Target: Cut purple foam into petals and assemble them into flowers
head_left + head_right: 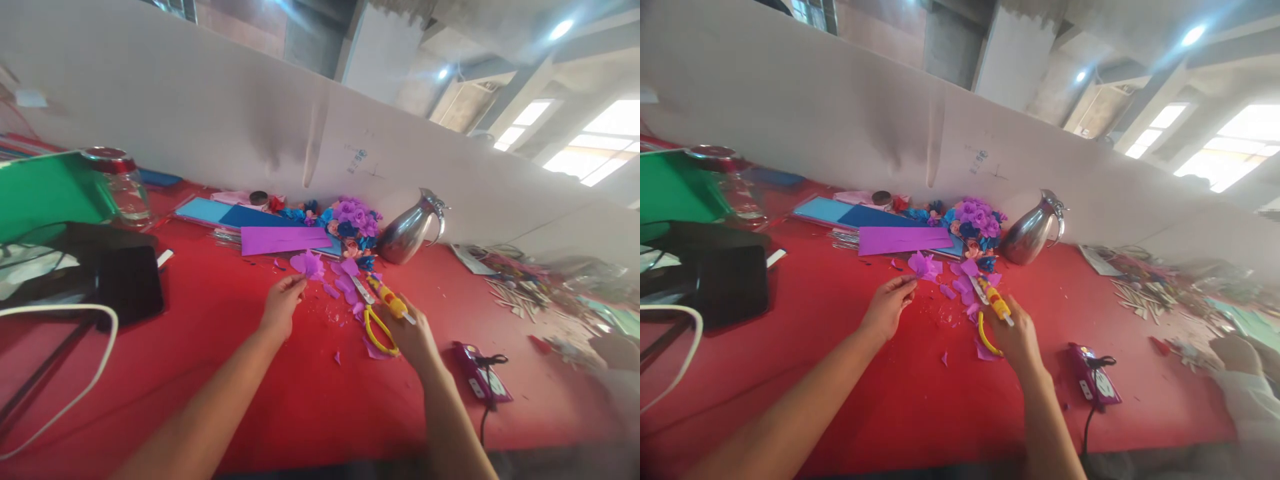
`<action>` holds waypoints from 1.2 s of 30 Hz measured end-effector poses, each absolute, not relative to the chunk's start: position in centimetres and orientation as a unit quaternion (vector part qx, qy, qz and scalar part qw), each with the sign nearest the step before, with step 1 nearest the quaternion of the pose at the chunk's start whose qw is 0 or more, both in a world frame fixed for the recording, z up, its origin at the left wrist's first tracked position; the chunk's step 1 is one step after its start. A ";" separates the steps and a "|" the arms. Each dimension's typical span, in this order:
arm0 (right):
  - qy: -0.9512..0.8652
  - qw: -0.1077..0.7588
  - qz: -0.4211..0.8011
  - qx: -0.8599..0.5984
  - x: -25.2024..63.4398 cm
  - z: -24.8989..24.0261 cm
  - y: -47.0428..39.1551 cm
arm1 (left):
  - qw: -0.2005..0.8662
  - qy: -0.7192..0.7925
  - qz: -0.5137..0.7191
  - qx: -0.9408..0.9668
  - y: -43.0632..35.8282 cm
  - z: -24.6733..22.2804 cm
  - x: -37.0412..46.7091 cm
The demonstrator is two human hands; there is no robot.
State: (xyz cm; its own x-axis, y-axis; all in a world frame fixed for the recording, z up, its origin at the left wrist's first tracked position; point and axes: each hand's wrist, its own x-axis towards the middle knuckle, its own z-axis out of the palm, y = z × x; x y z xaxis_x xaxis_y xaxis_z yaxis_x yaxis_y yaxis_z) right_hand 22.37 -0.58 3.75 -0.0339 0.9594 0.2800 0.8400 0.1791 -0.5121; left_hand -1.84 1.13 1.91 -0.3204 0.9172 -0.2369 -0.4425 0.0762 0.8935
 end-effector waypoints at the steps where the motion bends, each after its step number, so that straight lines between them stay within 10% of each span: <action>1: -0.711 0.243 0.065 -0.656 23.8 3.8 -0.1 | 0.530 0.502 0.642 0.235 1.2 1.9 -1.9; 9: -0.636 -0.020 -0.013 -0.771 29.0 4.1 1.9 | 0.530 0.492 0.651 0.231 1.6 1.9 -1.9; 20: -0.782 0.137 0.069 -0.604 13.9 3.0 5.6 | 0.521 0.498 0.661 0.212 1.4 2.2 -2.1; 36: -0.706 0.322 0.238 -0.584 16.2 0.5 6.1 | 0.531 0.442 0.702 0.177 1.4 2.8 -2.3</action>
